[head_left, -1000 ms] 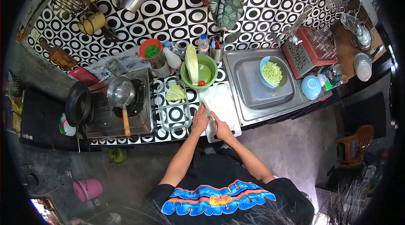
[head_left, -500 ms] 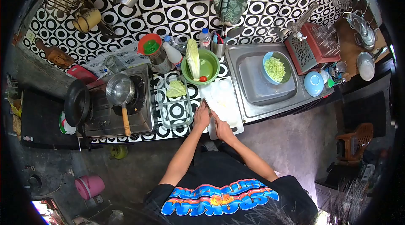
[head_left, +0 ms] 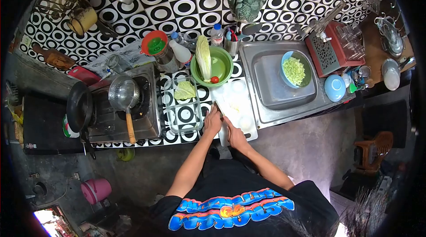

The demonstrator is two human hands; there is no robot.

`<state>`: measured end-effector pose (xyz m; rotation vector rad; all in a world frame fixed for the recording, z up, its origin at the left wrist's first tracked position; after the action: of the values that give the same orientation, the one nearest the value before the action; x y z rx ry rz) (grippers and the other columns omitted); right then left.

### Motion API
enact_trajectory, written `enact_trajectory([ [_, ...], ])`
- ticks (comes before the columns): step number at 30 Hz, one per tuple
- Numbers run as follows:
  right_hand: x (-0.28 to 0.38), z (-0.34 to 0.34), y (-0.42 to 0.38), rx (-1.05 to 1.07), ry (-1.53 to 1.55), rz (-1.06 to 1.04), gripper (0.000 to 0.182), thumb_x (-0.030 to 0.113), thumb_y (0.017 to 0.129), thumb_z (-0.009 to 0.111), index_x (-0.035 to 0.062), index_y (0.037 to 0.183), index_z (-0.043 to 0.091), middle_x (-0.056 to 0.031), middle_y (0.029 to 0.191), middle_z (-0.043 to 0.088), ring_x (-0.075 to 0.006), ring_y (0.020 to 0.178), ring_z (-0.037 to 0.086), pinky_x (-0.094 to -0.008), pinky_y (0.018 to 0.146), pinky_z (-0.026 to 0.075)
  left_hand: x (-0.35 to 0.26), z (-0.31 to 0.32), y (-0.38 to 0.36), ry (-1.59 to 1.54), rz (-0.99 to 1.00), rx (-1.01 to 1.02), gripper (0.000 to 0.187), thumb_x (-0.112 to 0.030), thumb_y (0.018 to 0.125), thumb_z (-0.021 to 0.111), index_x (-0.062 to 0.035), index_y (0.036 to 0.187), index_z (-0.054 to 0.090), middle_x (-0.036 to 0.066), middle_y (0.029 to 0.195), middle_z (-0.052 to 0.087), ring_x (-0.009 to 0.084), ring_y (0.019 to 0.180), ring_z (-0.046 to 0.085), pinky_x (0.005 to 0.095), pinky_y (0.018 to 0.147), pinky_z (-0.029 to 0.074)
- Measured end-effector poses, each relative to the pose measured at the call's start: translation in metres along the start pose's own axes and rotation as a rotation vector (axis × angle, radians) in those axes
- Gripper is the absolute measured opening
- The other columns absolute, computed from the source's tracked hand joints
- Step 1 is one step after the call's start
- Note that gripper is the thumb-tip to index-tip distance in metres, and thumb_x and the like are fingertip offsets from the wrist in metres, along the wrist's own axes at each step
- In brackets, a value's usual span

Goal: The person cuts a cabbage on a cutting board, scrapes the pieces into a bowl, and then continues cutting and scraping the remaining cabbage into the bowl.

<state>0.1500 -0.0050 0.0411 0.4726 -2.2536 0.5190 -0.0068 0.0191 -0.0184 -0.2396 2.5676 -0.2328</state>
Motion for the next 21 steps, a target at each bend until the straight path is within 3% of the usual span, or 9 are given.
enact_trajectory([
  [4, -0.006, 0.011, 0.013, -0.044, -0.017, -0.063, 0.058, 0.012, 0.102, 0.045, 0.0203, 0.156, 0.028, -0.0357, 0.078, 0.062, -0.0557, 0.073, 0.060, -0.0619, 0.066, 0.045, -0.006, -0.006, -0.003, 0.004, -0.015, 0.019, 0.047, -0.013, 0.091, 0.060, -0.0006, 0.136, 0.055, 0.018, 0.156, 0.038, 0.0353, 0.146, 0.033, 0.0519, 0.118, 0.031],
  [5, -0.008, 0.017, 0.025, -0.078, 0.088, -0.096, 0.057, 0.017, 0.102, 0.043, 0.0267, 0.156, 0.027, -0.0373, 0.075, 0.061, -0.0576, 0.073, 0.060, -0.0647, 0.069, 0.045, -0.008, -0.007, -0.004, -0.022, -0.008, 0.000, 0.048, -0.013, 0.091, 0.059, -0.0007, 0.137, 0.055, 0.018, 0.156, 0.038, 0.0347, 0.146, 0.033, 0.0514, 0.118, 0.030],
  [8, 0.004, 0.019, 0.046, -0.002, 0.004, 0.023, 0.057, 0.018, 0.102, 0.043, 0.0265, 0.156, 0.027, -0.0374, 0.078, 0.062, -0.0580, 0.077, 0.060, -0.0647, 0.072, 0.045, -0.011, -0.013, -0.008, -0.079, -0.031, -0.034, 0.052, -0.018, 0.093, 0.054, -0.0014, 0.143, 0.050, 0.018, 0.155, 0.040, 0.0328, 0.147, 0.033, 0.0490, 0.119, 0.028],
  [10, 0.005, 0.014, 0.039, 0.001, 0.011, 0.040, 0.057, 0.018, 0.102, 0.043, 0.0287, 0.156, 0.027, -0.0366, 0.079, 0.063, -0.0579, 0.081, 0.060, -0.0648, 0.074, 0.045, -0.007, -0.010, -0.004, 0.005, -0.019, 0.020, 0.057, -0.016, 0.091, 0.059, -0.0019, 0.145, 0.046, 0.017, 0.158, 0.035, 0.0321, 0.147, 0.032, 0.0491, 0.119, 0.029],
  [16, -0.015, 0.001, -0.014, 0.007, 0.012, -0.018, 0.055, 0.014, 0.102, 0.043, 0.0258, 0.155, 0.031, -0.0363, 0.078, 0.062, -0.0568, 0.074, 0.060, -0.0625, 0.069, 0.044, -0.011, -0.013, -0.006, -0.038, -0.005, 0.016, 0.067, -0.012, 0.085, 0.068, -0.0033, 0.147, 0.044, 0.015, 0.163, 0.024, 0.0327, 0.148, 0.030, 0.0513, 0.118, 0.030],
  [18, -0.013, 0.003, -0.006, 0.013, -0.018, -0.031, 0.055, 0.014, 0.102, 0.044, 0.0249, 0.155, 0.031, -0.0359, 0.076, 0.061, -0.0569, 0.072, 0.059, -0.0627, 0.068, 0.044, -0.007, -0.007, -0.007, -0.001, -0.001, 0.012, 0.064, -0.012, 0.087, 0.066, -0.0039, 0.146, 0.045, 0.015, 0.161, 0.029, 0.0339, 0.147, 0.030, 0.0520, 0.118, 0.030],
  [21, 0.000, 0.006, 0.028, 0.043, -0.043, 0.043, 0.058, 0.016, 0.103, 0.042, 0.0322, 0.156, 0.026, -0.0368, 0.079, 0.063, -0.0575, 0.079, 0.061, -0.0647, 0.075, 0.046, -0.006, -0.006, -0.007, -0.103, -0.007, -0.043, 0.054, -0.012, 0.087, 0.066, -0.0048, 0.139, 0.053, 0.015, 0.160, 0.031, 0.0348, 0.147, 0.031, 0.0529, 0.118, 0.030],
])
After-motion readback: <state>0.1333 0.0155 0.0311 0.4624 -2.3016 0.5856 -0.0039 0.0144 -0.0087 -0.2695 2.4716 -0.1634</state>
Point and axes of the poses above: each hand's wrist, its own y-axis towards the middle knuckle, its own z-axis out of the palm, x = y × z, the point moved 2 cm from there along y, towards the middle knuckle
